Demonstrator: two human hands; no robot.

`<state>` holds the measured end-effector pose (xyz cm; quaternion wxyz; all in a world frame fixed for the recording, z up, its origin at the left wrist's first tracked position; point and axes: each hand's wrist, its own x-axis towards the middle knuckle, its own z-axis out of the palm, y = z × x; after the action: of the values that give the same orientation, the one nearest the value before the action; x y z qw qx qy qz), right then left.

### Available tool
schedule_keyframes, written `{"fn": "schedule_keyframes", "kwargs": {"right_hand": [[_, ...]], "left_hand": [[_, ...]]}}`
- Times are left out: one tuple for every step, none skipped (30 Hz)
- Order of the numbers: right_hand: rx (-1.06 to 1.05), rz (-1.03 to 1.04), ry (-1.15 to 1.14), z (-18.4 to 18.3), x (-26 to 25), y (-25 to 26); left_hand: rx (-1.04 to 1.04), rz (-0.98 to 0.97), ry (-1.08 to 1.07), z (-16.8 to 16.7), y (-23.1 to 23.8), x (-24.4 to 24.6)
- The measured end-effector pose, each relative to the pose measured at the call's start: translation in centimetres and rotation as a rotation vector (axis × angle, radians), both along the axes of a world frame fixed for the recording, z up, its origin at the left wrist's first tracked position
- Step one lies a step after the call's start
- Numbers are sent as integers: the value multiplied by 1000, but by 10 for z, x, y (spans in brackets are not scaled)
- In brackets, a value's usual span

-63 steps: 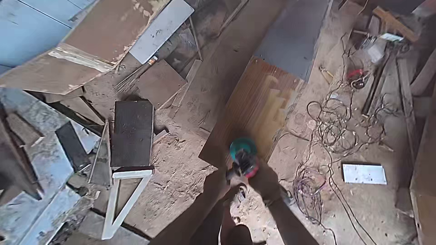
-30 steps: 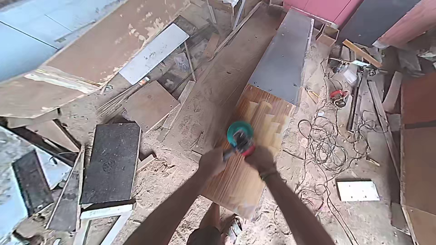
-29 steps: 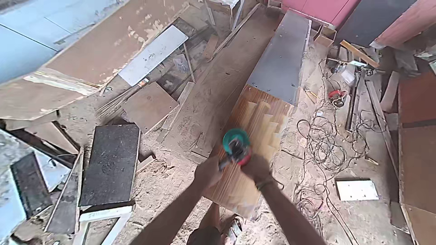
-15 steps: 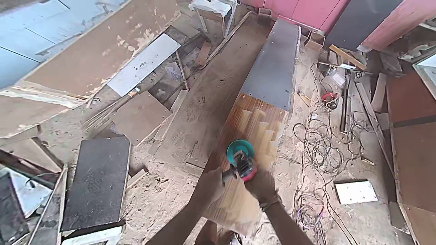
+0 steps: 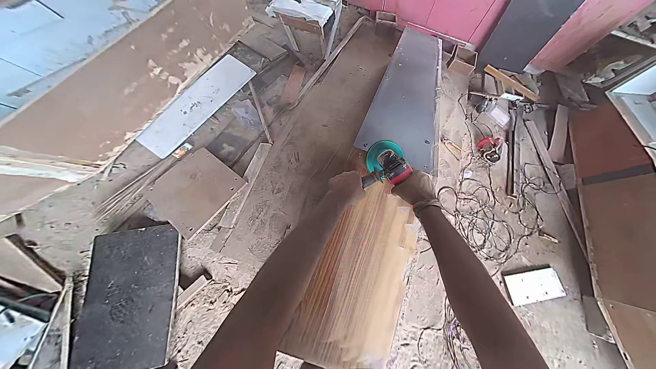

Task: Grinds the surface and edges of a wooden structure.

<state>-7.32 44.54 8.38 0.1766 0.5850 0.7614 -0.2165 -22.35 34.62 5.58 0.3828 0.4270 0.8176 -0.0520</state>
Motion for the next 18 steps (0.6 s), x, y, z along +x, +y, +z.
{"fn": "schedule_keyframes", "kwargs": {"right_hand": [[-29, -6, 2, 3, 7, -7], [-61, -6, 5, 3, 16, -19], [-97, 0, 15, 1, 29, -36], [-129, 21, -1, -2, 42, -57], [-156, 41, -23, -5, 53, -79], [-181, 63, -52, -7, 64, -104], [-205, 85, -85, -9, 75, -132], [-238, 105, -124, -13, 89, -166], [-284, 125, -151, -16, 101, -200], [-311, 158, -155, -18, 107, -227], [-343, 192, -156, -22, 115, -256], [-361, 229, -141, -27, 122, -281], [-367, 260, -115, -34, 126, -302], [-362, 282, -97, -41, 129, -320], [-367, 297, -94, -46, 128, -332], [-373, 302, -97, -48, 124, -339], [-377, 300, -101, -48, 117, -337], [-373, 291, -98, -47, 106, -328]], "left_hand": [[-7, 0, -11, 1, -8, 7], [-23, -1, -20, 3, -21, 17], [-37, 4, -28, 3, -41, 29], [-56, 9, -39, -1, -66, 42], [-88, 15, -55, -5, -92, 54], [-119, 22, -58, -11, -120, 65], [-152, 37, -53, -18, -151, 79], [-190, 64, -65, -26, -189, 97], [-217, 104, -96, -31, -228, 114], [-234, 161, -125, -32, -259, 125], [-256, 213, -132, -34, -293, 138], [-280, 256, -131, -36, -323, 149], [-303, 290, -128, -40, -348, 157], [-321, 306, -122, -45, -369, 161], [-335, 323, -114, -50, -385, 162], [-348, 331, -114, -52, -392, 158], [-353, 338, -113, -50, -389, 150], [-349, 341, -109, -46, -377, 137]]}}
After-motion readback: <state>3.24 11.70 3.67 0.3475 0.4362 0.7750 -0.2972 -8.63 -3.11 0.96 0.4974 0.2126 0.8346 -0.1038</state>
